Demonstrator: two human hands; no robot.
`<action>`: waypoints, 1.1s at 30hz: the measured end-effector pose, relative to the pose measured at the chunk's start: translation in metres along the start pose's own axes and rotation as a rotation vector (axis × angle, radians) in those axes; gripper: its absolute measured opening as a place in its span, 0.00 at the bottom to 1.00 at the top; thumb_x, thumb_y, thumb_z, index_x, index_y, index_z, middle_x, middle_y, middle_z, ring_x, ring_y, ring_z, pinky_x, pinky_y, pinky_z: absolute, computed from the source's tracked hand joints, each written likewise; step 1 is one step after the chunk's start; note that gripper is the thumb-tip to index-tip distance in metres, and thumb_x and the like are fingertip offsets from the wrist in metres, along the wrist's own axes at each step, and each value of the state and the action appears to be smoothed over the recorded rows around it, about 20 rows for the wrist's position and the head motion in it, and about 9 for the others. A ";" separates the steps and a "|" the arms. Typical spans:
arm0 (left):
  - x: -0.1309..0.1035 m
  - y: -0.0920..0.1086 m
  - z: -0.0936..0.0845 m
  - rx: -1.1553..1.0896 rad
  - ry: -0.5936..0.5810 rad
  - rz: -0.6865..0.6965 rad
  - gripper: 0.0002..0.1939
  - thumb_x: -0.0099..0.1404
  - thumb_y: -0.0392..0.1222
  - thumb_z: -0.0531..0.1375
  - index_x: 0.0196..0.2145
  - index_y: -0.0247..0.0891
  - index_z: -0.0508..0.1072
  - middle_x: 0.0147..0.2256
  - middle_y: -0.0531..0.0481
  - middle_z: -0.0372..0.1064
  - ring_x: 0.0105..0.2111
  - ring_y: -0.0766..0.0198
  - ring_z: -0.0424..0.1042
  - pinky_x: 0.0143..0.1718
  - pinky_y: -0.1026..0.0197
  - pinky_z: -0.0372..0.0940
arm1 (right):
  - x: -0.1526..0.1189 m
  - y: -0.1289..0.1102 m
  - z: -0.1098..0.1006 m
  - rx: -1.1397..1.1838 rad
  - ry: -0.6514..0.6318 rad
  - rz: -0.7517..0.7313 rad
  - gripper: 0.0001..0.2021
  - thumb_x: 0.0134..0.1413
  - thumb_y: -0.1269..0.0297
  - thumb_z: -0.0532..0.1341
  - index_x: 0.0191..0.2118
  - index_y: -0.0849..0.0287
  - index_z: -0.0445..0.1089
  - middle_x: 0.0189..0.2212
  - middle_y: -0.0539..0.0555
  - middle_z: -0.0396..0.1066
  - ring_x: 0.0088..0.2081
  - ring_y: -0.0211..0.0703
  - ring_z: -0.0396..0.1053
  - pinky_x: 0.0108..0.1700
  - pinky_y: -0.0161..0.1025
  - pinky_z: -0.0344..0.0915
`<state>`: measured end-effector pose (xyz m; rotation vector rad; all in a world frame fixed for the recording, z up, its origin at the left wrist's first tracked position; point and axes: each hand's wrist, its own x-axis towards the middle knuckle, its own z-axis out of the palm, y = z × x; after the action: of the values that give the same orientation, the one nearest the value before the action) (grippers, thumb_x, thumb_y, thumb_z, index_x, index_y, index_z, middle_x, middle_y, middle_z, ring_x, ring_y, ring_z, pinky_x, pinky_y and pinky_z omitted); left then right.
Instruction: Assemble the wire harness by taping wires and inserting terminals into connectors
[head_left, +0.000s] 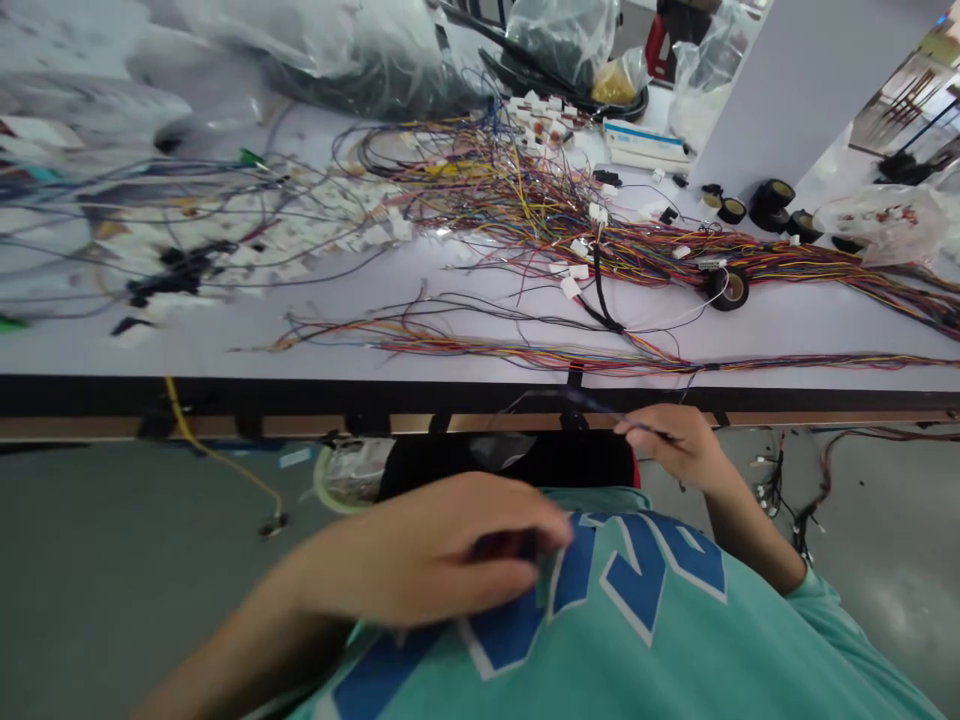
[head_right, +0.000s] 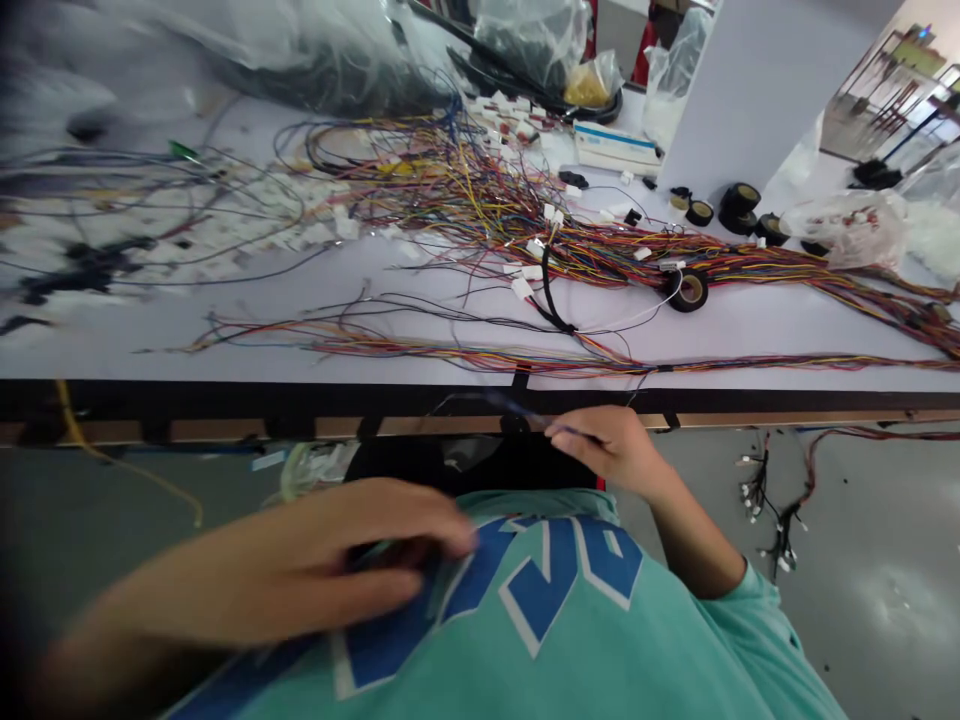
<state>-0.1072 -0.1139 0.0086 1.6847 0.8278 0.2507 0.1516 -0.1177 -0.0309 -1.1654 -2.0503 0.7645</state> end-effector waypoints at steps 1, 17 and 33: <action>0.015 -0.001 0.008 -0.074 -0.063 -0.048 0.12 0.51 0.48 0.59 0.33 0.44 0.75 0.29 0.52 0.70 0.26 0.66 0.65 0.27 0.64 0.61 | 0.001 0.000 0.001 -0.042 -0.071 -0.081 0.15 0.58 0.57 0.52 0.33 0.58 0.73 0.26 0.51 0.74 0.27 0.34 0.70 0.29 0.32 0.62; 0.055 -0.016 0.013 -0.746 -0.015 -0.250 0.26 0.54 0.59 0.55 0.11 0.36 0.57 0.24 0.50 0.66 0.16 0.72 0.57 0.15 0.65 0.53 | -0.010 0.024 -0.053 -0.241 0.218 0.224 0.10 0.55 0.60 0.55 0.30 0.58 0.70 0.27 0.52 0.72 0.30 0.38 0.69 0.34 0.36 0.64; 0.060 -0.020 0.018 -0.710 -0.155 -0.257 0.26 0.54 0.58 0.56 0.11 0.36 0.61 0.19 0.52 0.63 0.16 0.72 0.58 0.19 0.65 0.54 | -0.005 0.051 -0.049 -0.729 0.270 0.291 0.07 0.53 0.69 0.55 0.28 0.58 0.70 0.26 0.54 0.70 0.31 0.42 0.66 0.34 0.38 0.61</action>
<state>-0.0614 -0.0883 -0.0302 0.9122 0.7168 0.2005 0.2171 -0.0921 -0.0397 -1.8729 -1.9932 -0.0621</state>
